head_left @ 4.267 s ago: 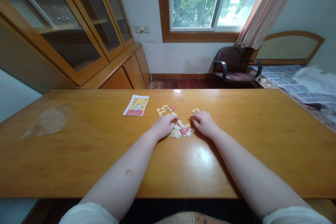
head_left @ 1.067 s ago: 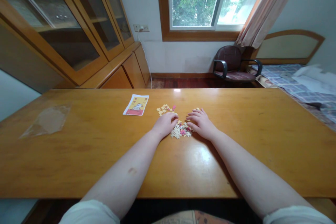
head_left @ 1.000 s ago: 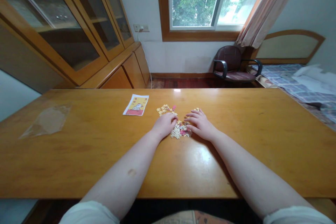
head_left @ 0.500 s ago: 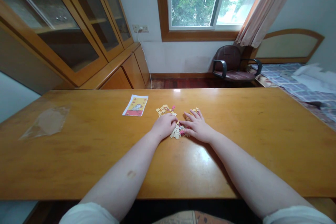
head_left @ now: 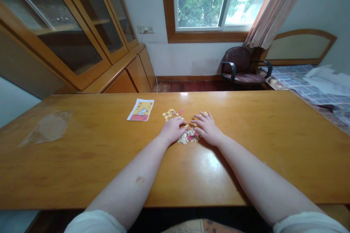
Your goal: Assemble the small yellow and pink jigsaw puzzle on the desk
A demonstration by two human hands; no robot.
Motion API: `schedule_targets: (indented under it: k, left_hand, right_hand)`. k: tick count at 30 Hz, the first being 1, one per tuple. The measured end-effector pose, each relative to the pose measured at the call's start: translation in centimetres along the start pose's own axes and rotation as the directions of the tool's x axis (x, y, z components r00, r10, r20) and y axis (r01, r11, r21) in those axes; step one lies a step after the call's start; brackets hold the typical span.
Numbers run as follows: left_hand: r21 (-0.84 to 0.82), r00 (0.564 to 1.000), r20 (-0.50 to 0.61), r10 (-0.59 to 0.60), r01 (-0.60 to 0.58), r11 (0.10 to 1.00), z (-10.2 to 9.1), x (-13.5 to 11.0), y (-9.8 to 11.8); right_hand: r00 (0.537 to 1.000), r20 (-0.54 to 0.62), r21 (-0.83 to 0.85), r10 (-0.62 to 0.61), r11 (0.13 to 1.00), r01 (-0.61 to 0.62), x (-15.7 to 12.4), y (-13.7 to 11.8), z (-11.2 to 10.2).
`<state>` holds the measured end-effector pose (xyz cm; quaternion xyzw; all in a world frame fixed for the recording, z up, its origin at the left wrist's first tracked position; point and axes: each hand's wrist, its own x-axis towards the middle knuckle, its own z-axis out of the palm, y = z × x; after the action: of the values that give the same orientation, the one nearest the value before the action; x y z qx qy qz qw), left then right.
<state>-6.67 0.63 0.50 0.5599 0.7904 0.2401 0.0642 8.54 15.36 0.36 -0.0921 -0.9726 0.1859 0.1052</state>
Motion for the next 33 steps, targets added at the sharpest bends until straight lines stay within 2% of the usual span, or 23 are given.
schedule_targets:
  k: [4, 16, 20, 23, 25, 28, 33]
  left_hand:
    - [-0.047, 0.998, 0.011, -0.066, 0.066, 0.997, -0.1, 0.2, 0.1]
    - [-0.255, 0.977, 0.056, -0.204, 0.212, 0.944, 0.2, 0.2, -0.8]
    - [-0.443, 0.974, 0.015, -0.225, 0.208, 0.872, 0.5, 0.4, -0.8]
    - [-0.617, 0.968, 0.002, -0.251, 0.199, 0.761, 0.8, 0.6, -0.6]
    - [-0.677, 0.968, 0.012, -0.250, 0.192, 0.711, 0.9, 0.6, -0.3]
    - [-0.699, 0.974, 0.049, -0.219, 0.191, 0.690, 0.7, 0.4, 0.3]
    - [-0.677, 0.977, 0.106, -0.187, 0.208, 0.706, 0.5, 0.0, 1.0]
  right_hand:
    - [0.998, -0.065, 0.027, 0.012, 1.000, -0.010, 0.0, 0.2, -0.1]
    - [0.998, -0.067, 0.082, 0.001, 0.997, 0.004, -0.1, 0.4, -0.1]
    - [0.997, -0.059, 0.178, -0.053, 0.982, 0.063, -0.1, 0.1, -0.1]
    - [0.994, -0.091, 0.346, -0.062, 0.934, 0.090, -0.1, -0.2, 0.1]
    - [0.992, -0.124, 0.470, -0.034, 0.878, 0.089, -0.1, -0.3, 0.4]
    - [0.988, -0.145, 0.585, 0.053, 0.810, 0.043, 0.1, -0.2, 1.1]
    - [0.972, -0.107, 0.713, 0.210, 0.698, -0.072, 0.6, 0.1, 2.0]
